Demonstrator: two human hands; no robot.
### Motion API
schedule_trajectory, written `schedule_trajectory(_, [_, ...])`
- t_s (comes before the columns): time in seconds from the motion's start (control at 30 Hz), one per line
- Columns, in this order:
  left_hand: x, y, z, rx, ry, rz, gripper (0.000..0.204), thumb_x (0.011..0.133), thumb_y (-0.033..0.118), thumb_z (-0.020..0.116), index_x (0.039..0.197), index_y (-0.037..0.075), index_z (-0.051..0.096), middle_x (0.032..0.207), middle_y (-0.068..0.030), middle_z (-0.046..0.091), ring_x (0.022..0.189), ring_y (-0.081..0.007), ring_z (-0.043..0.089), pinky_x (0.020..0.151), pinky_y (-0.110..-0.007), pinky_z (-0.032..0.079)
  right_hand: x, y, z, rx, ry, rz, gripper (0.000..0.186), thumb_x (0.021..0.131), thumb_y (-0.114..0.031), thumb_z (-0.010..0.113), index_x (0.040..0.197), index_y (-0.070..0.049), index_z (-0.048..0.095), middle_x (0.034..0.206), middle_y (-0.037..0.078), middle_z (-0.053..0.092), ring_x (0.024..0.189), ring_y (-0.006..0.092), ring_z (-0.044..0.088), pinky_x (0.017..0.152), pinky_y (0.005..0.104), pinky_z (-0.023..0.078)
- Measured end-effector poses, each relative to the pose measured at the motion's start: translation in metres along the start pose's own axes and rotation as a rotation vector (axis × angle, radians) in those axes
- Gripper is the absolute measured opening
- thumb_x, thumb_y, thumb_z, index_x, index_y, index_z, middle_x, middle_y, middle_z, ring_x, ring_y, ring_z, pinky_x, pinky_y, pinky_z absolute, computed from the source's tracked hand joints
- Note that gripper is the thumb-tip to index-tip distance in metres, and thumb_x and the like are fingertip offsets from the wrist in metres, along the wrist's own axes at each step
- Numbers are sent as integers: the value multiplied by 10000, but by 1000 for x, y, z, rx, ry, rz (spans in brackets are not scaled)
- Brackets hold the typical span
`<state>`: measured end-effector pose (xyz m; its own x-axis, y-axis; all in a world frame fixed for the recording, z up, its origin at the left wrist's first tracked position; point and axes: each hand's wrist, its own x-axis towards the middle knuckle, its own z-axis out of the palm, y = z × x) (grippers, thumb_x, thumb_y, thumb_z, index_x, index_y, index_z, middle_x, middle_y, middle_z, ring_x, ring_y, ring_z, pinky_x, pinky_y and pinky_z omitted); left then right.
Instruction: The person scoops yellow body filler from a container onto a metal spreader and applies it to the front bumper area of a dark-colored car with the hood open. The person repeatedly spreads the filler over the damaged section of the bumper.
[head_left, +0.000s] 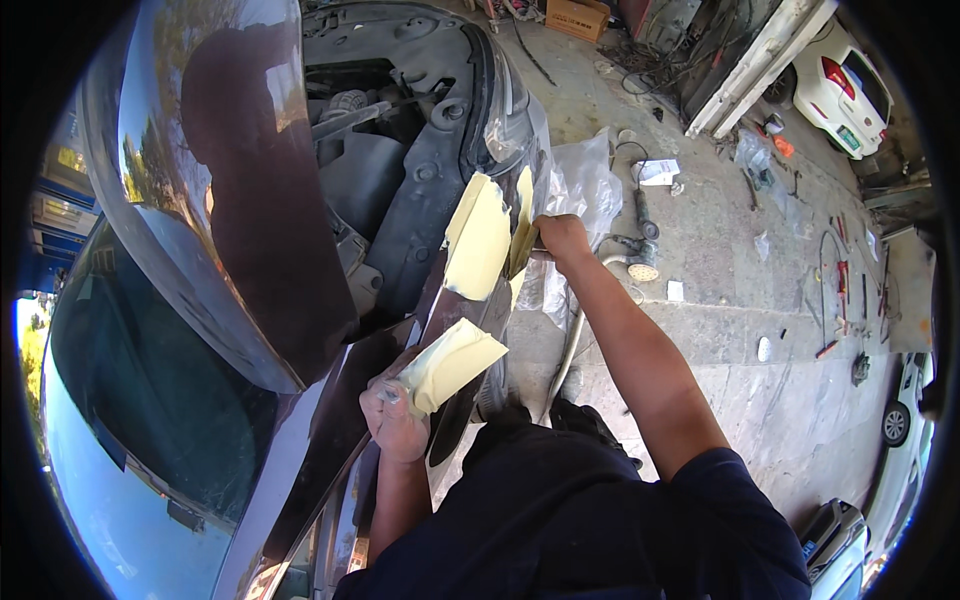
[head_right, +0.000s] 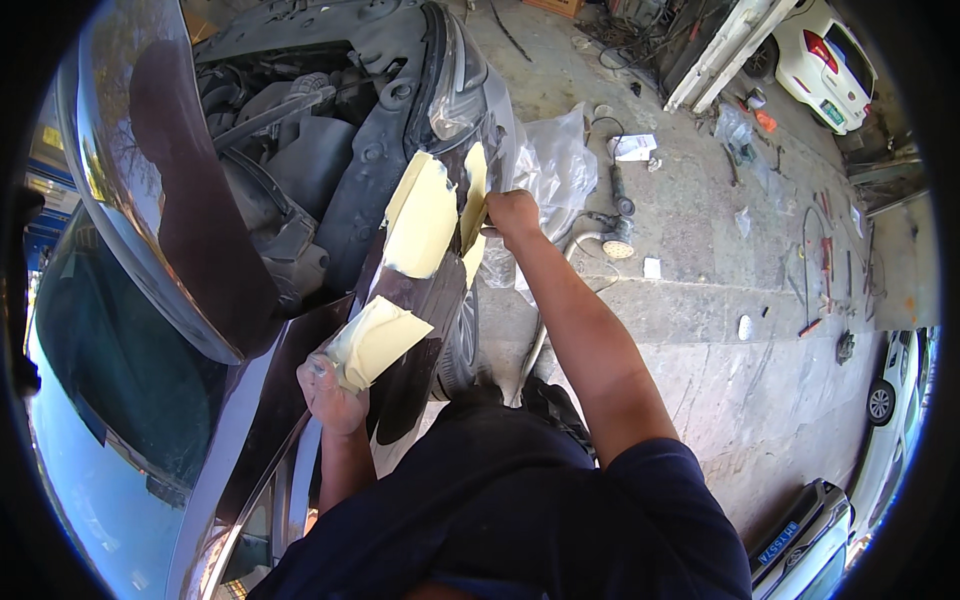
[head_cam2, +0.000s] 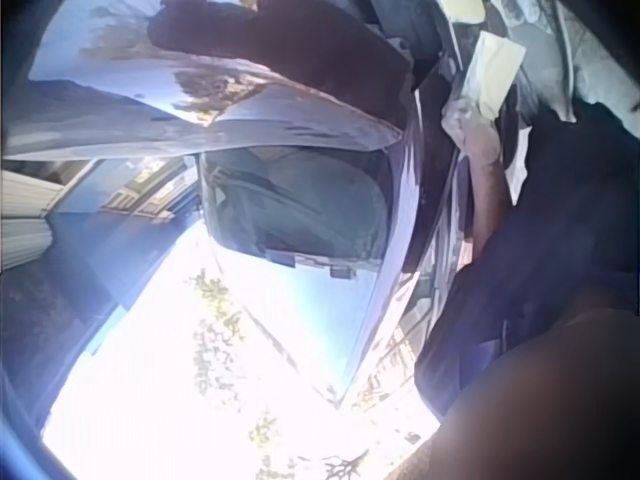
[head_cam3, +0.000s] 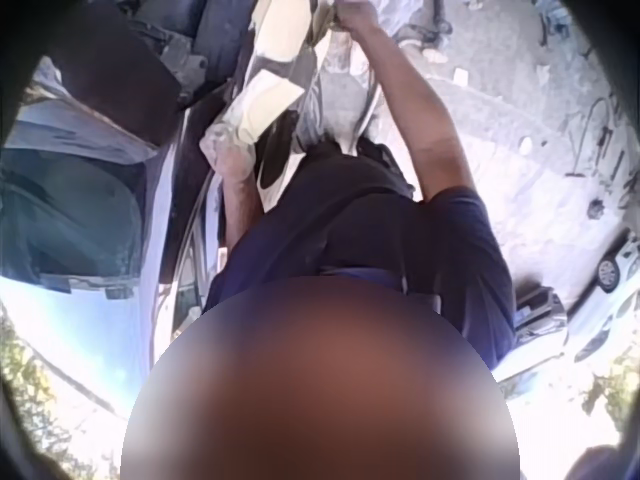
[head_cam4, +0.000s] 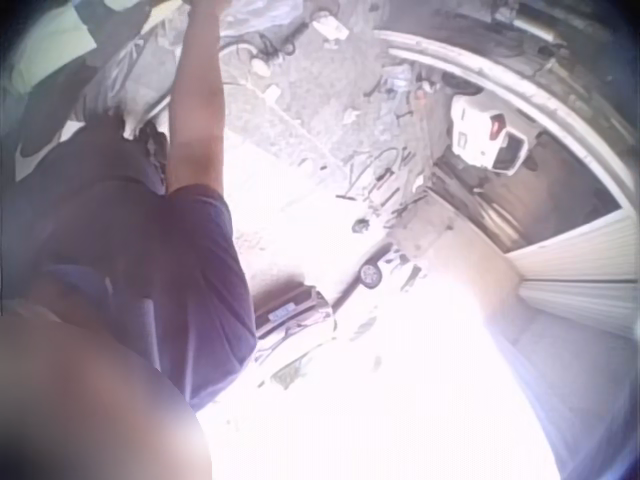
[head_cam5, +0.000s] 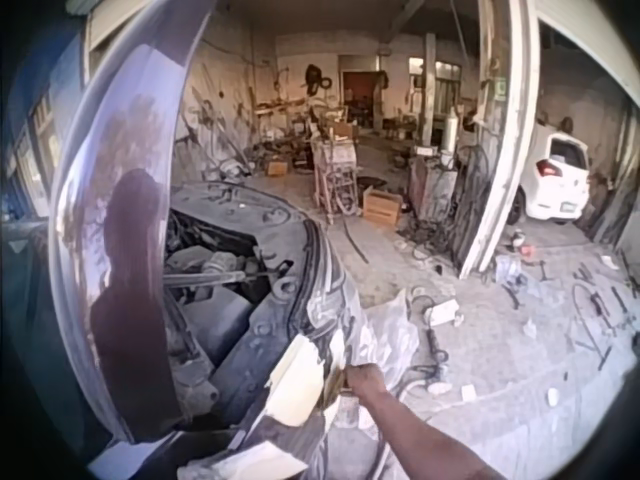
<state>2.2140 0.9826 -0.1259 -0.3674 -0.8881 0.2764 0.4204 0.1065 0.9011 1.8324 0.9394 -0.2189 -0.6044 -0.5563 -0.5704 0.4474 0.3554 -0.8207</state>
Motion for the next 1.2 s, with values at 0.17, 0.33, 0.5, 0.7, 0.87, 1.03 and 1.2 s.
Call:
schedule_trajectory(0.17, [1,-1,0,-32,-14,6,214,1169,193,526,1237,-9,528,1331,-288,663,1206,-376,720,1075,-526,598,-11,-47,-9,-15,9,-31,231,1010,-196,687,1105,5,749,988,83,756,829,219,748,752,429,663])
schedule_trajectory(0.33, [-12,-15,-15,347,-11,114,369,1168,246,559,1357,-70,558,1324,-259,685,1134,-346,723,1026,-485,601,-57,-73,-52,165,-7,-214,227,1054,-188,647,1163,-12,742,1101,89,749,977,211,739,864,401,642])
schedule_trajectory(0.5, [-26,-9,20,720,-70,-58,567,1211,368,445,1492,-112,555,1372,-220,705,1187,-325,729,1055,-444,590,-106,-16,-113,478,-82,-62,190,1073,-156,642,1131,2,730,1129,98,758,958,227,746,916,386,629])
schedule_trajectory(0.7, [-47,-33,112,-92,145,-671,669,1227,468,349,1527,-94,553,1479,-222,675,1362,-312,686,1186,-435,514,-145,29,-150,617,-276,77,163,1069,-41,686,1209,-4,762,1223,100,782,1051,221,767,950,359,620])
schedule_trajectory(0.87, [-45,-74,216,-417,272,-801,624,1218,430,387,1619,-38,490,1579,-186,621,1460,-334,609,1257,-479,446,-172,-7,-208,173,-475,-490,277,1116,-100,692,1361,18,741,1142,69,747,943,182,721,900,280,556])
schedule_trajectory(1.03, [-44,-95,290,-503,305,-656,620,1189,425,459,1633,-8,486,1592,-159,618,1486,-317,582,1283,-492,416,-170,-35,-276,-414,-546,-929,313,1041,-30,726,1352,8,738,1120,181,738,934,308,752,784,359,596])
schedule_trajectory(1.2, [-34,-82,327,-527,432,-491,603,1177,443,506,1605,19,526,1571,-144,640,1460,-304,608,1280,-472,430,-112,-22,-304,-472,-491,-952,62,969,46,717,1025,45,691,991,204,704,762,382,693,665,434,559])
